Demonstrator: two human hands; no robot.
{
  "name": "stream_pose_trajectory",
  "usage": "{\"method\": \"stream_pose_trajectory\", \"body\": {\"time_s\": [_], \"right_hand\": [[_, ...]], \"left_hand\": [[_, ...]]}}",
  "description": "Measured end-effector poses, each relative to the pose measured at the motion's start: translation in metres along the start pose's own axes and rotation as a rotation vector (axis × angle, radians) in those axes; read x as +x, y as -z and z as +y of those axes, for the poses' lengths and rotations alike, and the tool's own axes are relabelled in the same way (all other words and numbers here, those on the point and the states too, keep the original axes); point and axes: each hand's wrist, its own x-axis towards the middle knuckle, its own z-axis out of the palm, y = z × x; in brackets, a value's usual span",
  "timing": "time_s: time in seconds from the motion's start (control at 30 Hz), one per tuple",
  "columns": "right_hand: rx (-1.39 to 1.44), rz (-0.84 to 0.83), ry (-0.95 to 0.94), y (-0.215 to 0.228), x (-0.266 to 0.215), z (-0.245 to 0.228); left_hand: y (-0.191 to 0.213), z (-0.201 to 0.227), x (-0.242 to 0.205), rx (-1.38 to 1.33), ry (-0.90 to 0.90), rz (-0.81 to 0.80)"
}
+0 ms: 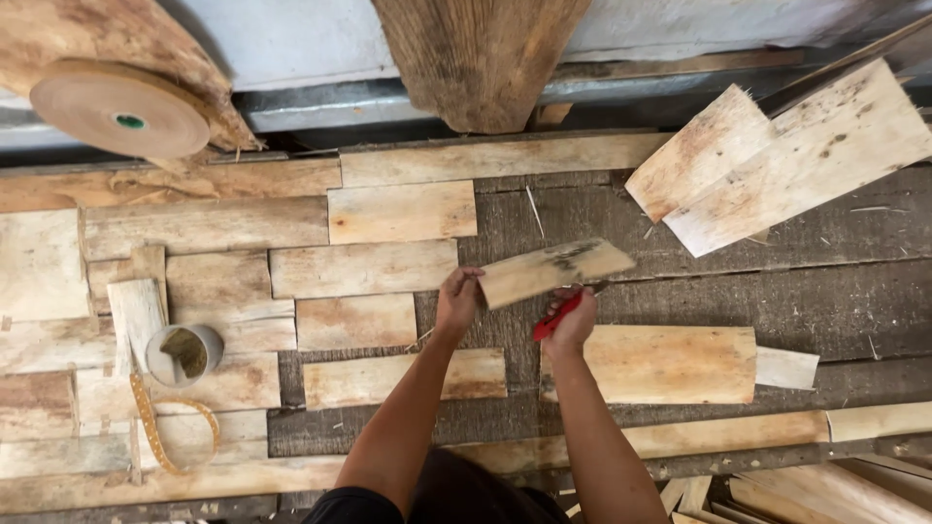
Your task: Cutting and fitting bark or wooden veneer panels on a layout table to construct a mosaic or wall panel design.
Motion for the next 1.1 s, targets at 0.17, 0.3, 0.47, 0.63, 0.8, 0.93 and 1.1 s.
{"method": "stream_pose_trajectory", "body": {"time_s": [0.17,0.3,0.47,0.63,0.8,0.93,1.1], "right_hand": [[-0.079,0.049,-0.104,0.027,-0.017,0.003],[-0.243,0.041,-0.099,0.045,-0.015,0.011],[-0.327,-0.14,-0.124,0.039,-0.038,-0.007],[-0.768,-0.458,-0.201,0.031,-0.057,0.006],[-1.187,-0.533,0.1,-0.004,-0.097,0.018],[-1.206,-0.612,0.312,-0.015,-0.123,0.042],[-1.287,-0.746,0.488,-0.029,-0.165,0.074]], "left_hand": [[0.016,-0.058,-0.013,-0.004,-0.111,0.012],[0.001,-0.005,-0.06,0.011,-0.014,-0.04],[0.023,-0.014,-0.081,0.255,0.053,-0.231],[0.041,-0.015,-0.114,0.201,0.1,-0.208],[0.086,-0.052,-0.134,0.106,0.028,-0.067],[0.124,-0.059,-0.165,-0.177,0.058,0.001],[0.173,-0.084,-0.187,-0.313,0.102,0.161]]}}
